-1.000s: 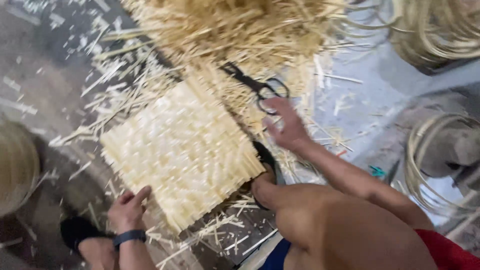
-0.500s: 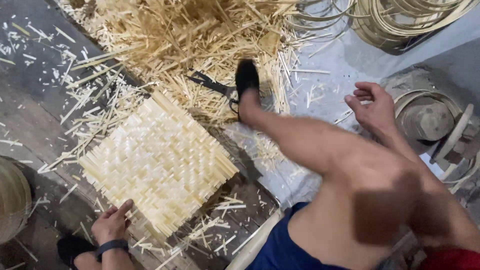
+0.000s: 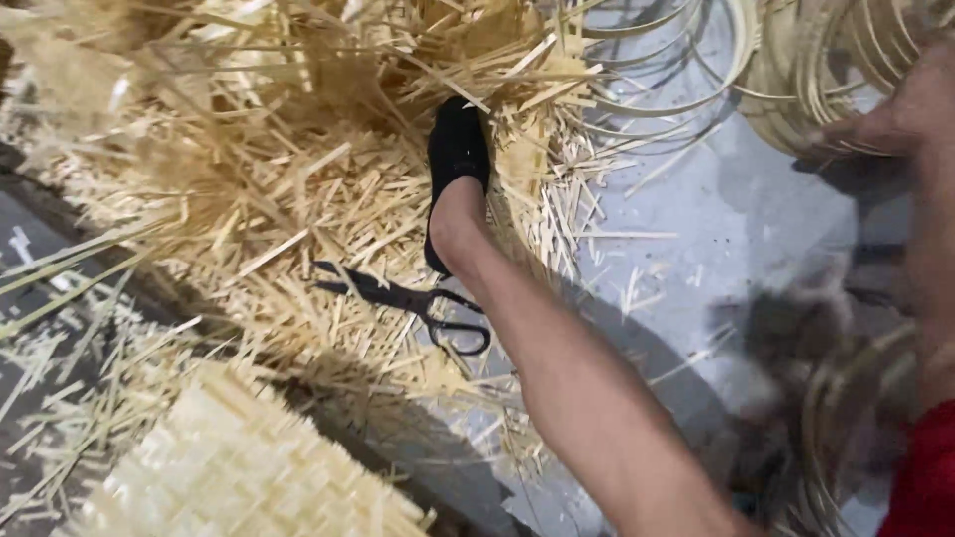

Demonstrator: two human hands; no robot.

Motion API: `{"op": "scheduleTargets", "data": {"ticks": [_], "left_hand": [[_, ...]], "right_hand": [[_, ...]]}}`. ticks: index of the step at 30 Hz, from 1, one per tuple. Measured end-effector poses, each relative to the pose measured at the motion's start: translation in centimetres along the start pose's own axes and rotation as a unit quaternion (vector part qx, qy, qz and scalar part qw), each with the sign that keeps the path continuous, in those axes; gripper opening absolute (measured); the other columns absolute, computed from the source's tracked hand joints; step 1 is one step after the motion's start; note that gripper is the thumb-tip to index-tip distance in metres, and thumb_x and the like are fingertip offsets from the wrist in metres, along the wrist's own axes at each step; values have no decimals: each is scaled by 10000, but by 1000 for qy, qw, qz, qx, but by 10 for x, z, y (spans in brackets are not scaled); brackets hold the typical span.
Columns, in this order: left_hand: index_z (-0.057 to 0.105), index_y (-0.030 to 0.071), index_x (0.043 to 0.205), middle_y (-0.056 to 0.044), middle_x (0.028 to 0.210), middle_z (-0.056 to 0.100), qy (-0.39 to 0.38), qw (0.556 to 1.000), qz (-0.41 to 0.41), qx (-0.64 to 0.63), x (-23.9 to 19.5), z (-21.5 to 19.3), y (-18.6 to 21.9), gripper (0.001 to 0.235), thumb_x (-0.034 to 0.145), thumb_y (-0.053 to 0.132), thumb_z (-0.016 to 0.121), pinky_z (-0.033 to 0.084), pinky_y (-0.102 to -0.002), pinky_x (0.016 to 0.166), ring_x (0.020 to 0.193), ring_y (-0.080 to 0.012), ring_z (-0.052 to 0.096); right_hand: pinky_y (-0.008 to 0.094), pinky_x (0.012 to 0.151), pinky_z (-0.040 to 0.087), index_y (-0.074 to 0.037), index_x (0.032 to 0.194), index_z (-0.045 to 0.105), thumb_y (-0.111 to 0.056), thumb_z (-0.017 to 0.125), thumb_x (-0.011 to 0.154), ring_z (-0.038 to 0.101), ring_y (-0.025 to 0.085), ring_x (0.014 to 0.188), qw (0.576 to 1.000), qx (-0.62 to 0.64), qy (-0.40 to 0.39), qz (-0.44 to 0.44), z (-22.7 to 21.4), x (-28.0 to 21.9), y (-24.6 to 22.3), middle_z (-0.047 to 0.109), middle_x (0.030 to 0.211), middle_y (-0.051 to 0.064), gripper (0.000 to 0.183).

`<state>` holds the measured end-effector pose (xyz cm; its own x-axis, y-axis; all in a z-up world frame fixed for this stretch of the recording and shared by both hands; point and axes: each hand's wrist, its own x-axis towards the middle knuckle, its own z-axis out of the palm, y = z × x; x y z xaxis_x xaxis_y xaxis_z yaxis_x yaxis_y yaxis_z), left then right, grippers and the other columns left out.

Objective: The person sits on the floor of a bamboo workshop assembling round woven bamboo sieves. They press a square woven bamboo mat into a round wooden mold, trim the overhanging edges with scissors, fit a bent bamboo rim around the mat, and set finished trays onto a stack.

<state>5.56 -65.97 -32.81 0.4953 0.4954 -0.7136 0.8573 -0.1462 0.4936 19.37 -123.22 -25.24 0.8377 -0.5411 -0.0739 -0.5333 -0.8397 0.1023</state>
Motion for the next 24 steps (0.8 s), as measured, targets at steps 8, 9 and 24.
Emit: {"op": "scheduleTargets", "data": {"ticks": [8, 9, 24], "left_hand": [[645, -1, 1061, -109, 903, 687, -4, 999, -39, 38, -150, 216, 262, 351, 814, 100, 874, 541, -344, 634, 740, -204, 642], [643, -1, 1058, -109, 903, 687, -5, 999, -39, 33, -114, 214, 266, 346, 817, 97, 871, 541, -345, 636, 740, -204, 643], [615, -3, 1025, -120, 895, 684, -41, 999, 8, -16, 114, -223, -142, 278, 862, 59, 832, 545, -363, 665, 744, -210, 651]], "right_hand": [[498, 1059, 517, 73, 1409, 563, -546, 794, 835, 660, 399, 1199, 968, 160, -177, 84, 38, 6, 40, 674, 1294, 292, 876], [509, 1041, 524, 78, 1400, 570, -564, 782, 855, 667, 412, 1179, 963, 169, -182, 108, 45, 8, 25, 681, 1267, 299, 869], [466, 1038, 482, -129, 1472, 540, -450, 765, 764, 652, 414, 1166, 988, 10, -146, 40, -58, -191, -176, 700, 1251, 241, 809]]}}
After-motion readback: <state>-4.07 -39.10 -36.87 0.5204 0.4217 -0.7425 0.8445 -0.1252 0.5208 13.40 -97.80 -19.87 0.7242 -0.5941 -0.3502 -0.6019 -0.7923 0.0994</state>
